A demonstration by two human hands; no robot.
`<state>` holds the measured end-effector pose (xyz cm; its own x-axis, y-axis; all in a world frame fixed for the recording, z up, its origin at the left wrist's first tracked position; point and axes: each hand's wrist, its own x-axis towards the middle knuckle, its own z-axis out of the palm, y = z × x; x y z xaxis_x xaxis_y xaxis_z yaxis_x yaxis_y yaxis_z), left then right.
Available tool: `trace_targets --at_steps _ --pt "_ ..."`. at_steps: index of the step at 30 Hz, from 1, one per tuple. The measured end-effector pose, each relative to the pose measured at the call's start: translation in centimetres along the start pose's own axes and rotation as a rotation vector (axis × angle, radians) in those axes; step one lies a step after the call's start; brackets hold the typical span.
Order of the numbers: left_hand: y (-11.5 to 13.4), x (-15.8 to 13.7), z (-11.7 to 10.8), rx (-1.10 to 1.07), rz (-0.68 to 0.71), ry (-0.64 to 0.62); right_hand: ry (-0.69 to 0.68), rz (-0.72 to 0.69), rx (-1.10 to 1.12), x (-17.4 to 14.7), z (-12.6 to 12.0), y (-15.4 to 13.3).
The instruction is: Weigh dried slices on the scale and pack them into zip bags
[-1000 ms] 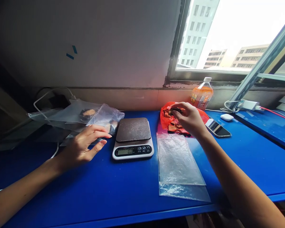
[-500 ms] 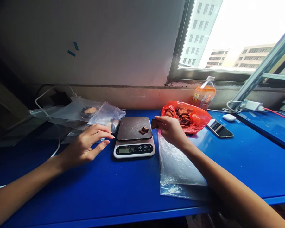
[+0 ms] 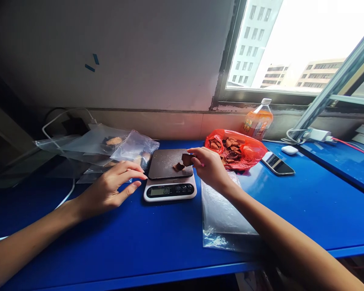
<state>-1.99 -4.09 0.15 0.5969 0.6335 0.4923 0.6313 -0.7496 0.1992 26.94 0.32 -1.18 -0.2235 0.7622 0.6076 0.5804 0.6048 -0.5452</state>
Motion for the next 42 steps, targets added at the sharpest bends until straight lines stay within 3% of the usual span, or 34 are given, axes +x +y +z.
trace_targets --at_steps 2,7,13,18,21,28,35,42 --pt "0.5 -0.1 0.0 -0.035 -0.027 0.031 0.04 0.002 0.084 -0.4 -0.1 -1.4" --pt "2.5 1.5 0.5 -0.177 -0.164 0.107 -0.005 -0.085 0.247 -1.5 -0.2 -5.5" --pt "3.4 5.8 1.4 -0.445 -0.214 0.082 -0.032 -0.059 0.334 -1.7 -0.1 -5.5" --pt "3.3 6.0 2.1 -0.491 -0.365 0.068 0.005 -0.099 0.09 -1.7 0.1 -3.5" --pt "3.3 5.7 2.4 -0.536 -0.391 0.03 -0.043 -0.107 -0.051 -1.7 0.2 -3.0" --pt "3.8 5.7 2.2 -0.549 -0.355 0.042 -0.121 -0.115 -0.014 -1.8 0.1 -3.5" --pt "3.8 6.6 0.4 -0.862 -0.487 -0.216 -0.106 -0.345 -0.174 -2.1 -0.9 -3.9" --pt "4.2 6.7 0.0 -0.824 -0.49 -0.185 -0.096 -0.338 -0.234 -2.3 -1.1 -4.5"
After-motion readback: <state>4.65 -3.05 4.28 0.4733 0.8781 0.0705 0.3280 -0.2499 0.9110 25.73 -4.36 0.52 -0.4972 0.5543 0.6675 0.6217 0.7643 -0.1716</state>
